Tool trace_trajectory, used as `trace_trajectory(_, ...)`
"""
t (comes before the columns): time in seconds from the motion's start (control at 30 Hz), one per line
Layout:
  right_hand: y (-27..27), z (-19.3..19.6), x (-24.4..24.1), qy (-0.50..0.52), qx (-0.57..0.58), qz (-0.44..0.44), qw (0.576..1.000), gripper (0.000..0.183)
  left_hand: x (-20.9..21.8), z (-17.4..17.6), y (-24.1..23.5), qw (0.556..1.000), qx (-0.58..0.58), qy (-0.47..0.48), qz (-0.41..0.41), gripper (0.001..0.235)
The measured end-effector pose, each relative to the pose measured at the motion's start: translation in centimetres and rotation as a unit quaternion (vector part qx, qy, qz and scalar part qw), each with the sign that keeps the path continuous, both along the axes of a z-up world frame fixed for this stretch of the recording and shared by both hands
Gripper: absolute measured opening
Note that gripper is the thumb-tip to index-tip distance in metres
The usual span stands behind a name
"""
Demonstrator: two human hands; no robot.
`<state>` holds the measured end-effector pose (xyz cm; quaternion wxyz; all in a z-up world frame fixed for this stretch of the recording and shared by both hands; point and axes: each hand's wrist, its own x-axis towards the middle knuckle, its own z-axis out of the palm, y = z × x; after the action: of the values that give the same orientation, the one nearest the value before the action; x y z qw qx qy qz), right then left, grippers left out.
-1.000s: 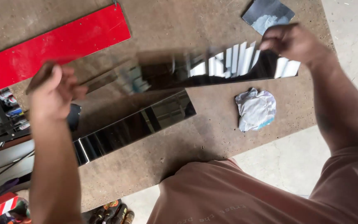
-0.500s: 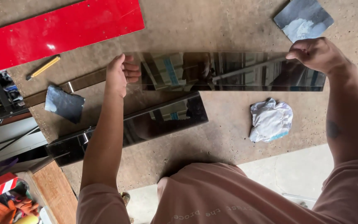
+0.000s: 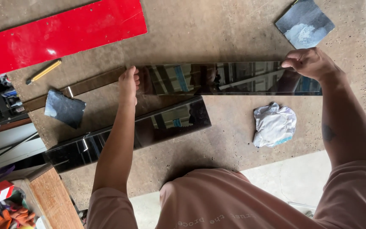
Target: Cleaning glass strips with a cloth on a workbench
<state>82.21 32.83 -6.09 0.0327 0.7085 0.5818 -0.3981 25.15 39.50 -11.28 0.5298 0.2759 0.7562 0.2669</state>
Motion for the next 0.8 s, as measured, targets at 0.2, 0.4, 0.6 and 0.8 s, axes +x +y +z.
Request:
trace_trajectory(0.2,-0.7,-1.9,0.9,-0.030,0.037,0.040,0.998,0.030,2.2,3.5,-0.3,0.991,-0.025,0.118,-0.056,0.060)
trace_trajectory(0.4,-1.7,-5.0,2.5,0.012,0.335,0.202,0.920,0.011,1.3,2.4,-0.4,0.990,-0.006,0.128,-0.055,0.054)
trace_trajectory(0.6,-1.5,0.1,-2.5,-0.120,0.353,0.258,0.892,0.081,0.8,3.3,0.1,0.817,0.222,0.365,-0.387,0.062)
trace_trajectory(0.8,-3.0,2.2,-8.6,-0.114,0.084,0.251,0.958,0.138,4.3,4.2,-0.3,0.540,0.018,0.407,-0.736,0.111)
